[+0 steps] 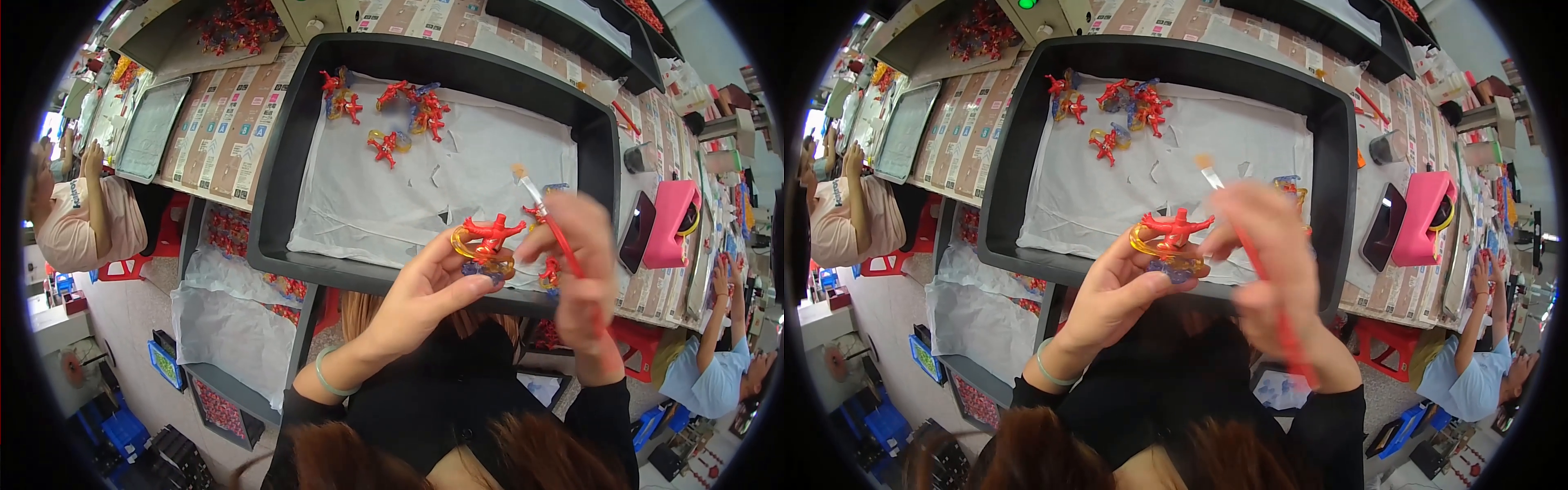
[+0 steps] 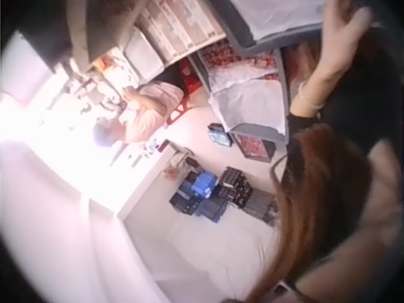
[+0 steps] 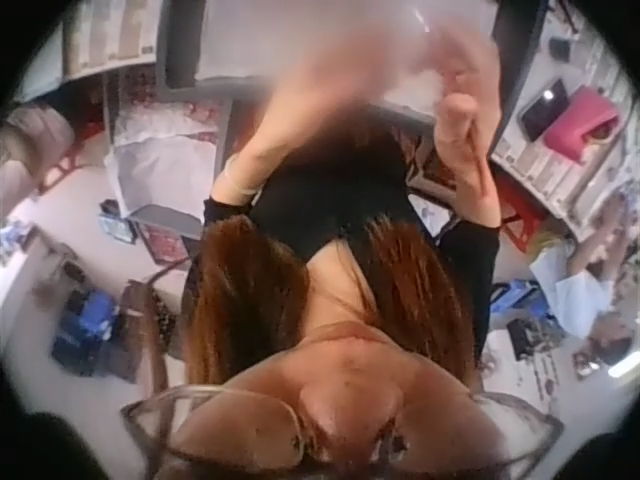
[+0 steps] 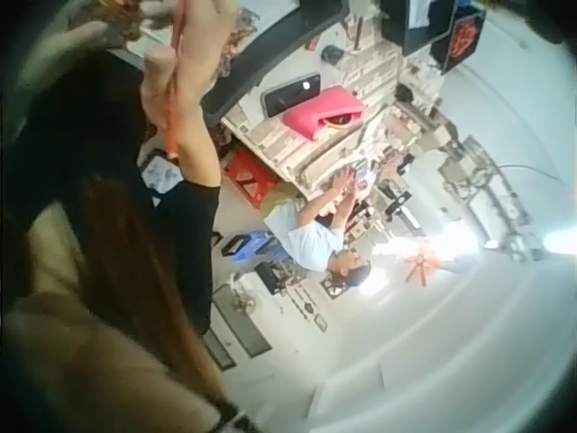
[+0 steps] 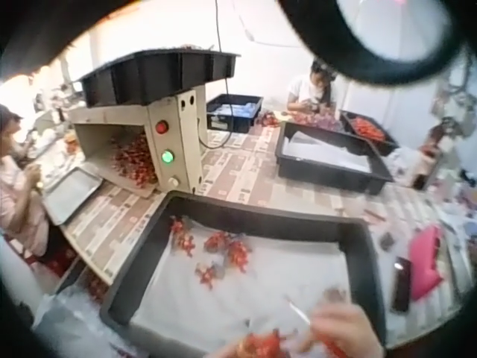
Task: The person applies gold details to small red dragon figurines using a paintbrush, then organizes the painted figurines into plastic trays lined with paper.
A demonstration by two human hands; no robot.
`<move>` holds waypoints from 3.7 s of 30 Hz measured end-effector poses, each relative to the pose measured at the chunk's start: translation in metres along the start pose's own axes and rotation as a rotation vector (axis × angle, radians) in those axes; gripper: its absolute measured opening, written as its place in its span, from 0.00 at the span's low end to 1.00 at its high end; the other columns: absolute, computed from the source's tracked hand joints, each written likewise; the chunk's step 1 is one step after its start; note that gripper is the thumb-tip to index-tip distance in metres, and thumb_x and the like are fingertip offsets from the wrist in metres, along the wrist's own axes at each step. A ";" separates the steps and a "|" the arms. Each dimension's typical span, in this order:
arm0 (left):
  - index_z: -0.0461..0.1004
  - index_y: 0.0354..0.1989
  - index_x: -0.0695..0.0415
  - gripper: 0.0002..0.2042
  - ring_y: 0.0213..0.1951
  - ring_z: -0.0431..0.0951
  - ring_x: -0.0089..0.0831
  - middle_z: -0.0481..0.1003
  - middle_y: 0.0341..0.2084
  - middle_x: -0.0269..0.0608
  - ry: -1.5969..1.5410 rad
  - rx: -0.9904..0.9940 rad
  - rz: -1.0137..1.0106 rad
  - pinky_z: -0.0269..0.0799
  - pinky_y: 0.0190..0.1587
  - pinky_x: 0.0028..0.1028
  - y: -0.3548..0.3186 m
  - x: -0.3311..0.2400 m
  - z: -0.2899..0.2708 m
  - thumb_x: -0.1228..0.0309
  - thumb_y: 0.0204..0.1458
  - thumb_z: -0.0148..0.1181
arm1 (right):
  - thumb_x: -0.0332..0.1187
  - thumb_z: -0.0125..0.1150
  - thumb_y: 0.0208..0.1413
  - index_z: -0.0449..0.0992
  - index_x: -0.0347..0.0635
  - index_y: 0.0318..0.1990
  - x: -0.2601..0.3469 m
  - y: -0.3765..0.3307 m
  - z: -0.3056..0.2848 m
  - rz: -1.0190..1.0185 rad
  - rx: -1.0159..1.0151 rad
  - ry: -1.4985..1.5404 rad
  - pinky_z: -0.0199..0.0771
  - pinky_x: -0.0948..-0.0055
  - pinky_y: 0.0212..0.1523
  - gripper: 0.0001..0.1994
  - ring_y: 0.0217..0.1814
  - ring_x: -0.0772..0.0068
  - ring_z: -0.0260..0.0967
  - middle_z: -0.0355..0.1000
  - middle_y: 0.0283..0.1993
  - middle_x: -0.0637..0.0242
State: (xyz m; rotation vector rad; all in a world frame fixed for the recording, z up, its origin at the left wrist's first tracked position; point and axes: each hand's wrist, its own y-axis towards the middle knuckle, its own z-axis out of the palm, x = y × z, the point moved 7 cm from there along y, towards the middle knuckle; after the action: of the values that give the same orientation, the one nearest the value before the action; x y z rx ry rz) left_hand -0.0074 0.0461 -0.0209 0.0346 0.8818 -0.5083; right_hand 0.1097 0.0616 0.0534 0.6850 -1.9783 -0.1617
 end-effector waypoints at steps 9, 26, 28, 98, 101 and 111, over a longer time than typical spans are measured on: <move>0.54 0.56 0.64 0.23 0.50 0.67 0.30 0.65 0.49 0.46 -0.127 0.082 -0.035 0.62 0.53 0.30 -0.003 0.003 0.002 0.77 0.51 0.51 | 0.25 0.53 0.51 0.69 0.33 0.28 -0.004 -0.002 -0.013 0.278 0.024 0.336 0.64 0.78 0.29 0.04 0.24 0.79 0.62 0.68 0.27 0.63; 0.53 0.57 0.62 0.24 0.51 0.66 0.31 0.65 0.49 0.44 0.006 0.021 0.030 0.61 0.54 0.32 -0.006 0.002 -0.007 0.76 0.52 0.50 | 0.28 0.48 0.56 0.69 0.33 0.31 -0.014 0.004 -0.031 0.143 -0.128 0.009 0.65 0.77 0.30 0.07 0.25 0.76 0.63 0.67 0.28 0.63; 0.53 0.57 0.60 0.22 0.51 0.66 0.33 0.65 0.48 0.44 -0.114 0.005 0.032 0.61 0.55 0.35 -0.005 0.001 -0.011 0.72 0.54 0.49 | 0.26 0.50 0.53 0.71 0.35 0.32 -0.031 0.013 -0.067 0.029 -0.335 -0.265 0.64 0.76 0.32 0.04 0.26 0.71 0.62 0.67 0.25 0.61; 0.52 0.58 0.62 0.37 0.20 0.63 0.11 0.72 0.32 0.36 0.434 -0.055 0.119 0.61 0.28 0.14 0.002 -0.020 -0.004 0.74 0.39 0.66 | 0.30 0.47 0.56 0.72 0.34 0.42 -0.008 -0.003 -0.045 0.233 -0.308 0.329 0.64 0.80 0.35 0.11 0.32 0.80 0.64 0.70 0.31 0.65; 0.53 0.58 0.63 0.36 0.20 0.63 0.11 0.72 0.30 0.35 0.480 -0.070 0.157 0.61 0.28 0.14 0.000 -0.022 -0.003 0.74 0.39 0.66 | 0.31 0.56 0.50 0.76 0.33 0.33 0.018 0.005 -0.034 -0.065 -0.030 0.117 0.62 0.75 0.24 0.09 0.22 0.71 0.63 0.69 0.22 0.62; 0.52 0.57 0.65 0.35 0.31 0.69 0.16 0.71 0.29 0.38 0.713 -0.096 0.170 0.64 0.34 0.14 -0.005 -0.025 0.003 0.80 0.39 0.63 | 0.24 0.57 0.48 0.73 0.35 0.27 0.005 0.016 -0.027 0.138 -0.019 -0.093 0.61 0.77 0.24 0.02 0.22 0.71 0.63 0.68 0.22 0.63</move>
State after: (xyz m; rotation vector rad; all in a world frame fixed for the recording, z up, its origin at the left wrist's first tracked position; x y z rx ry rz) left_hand -0.0212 0.0514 0.0006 0.2114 1.5845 -0.2884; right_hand 0.1250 0.0771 0.0772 0.5353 -2.1023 -0.1308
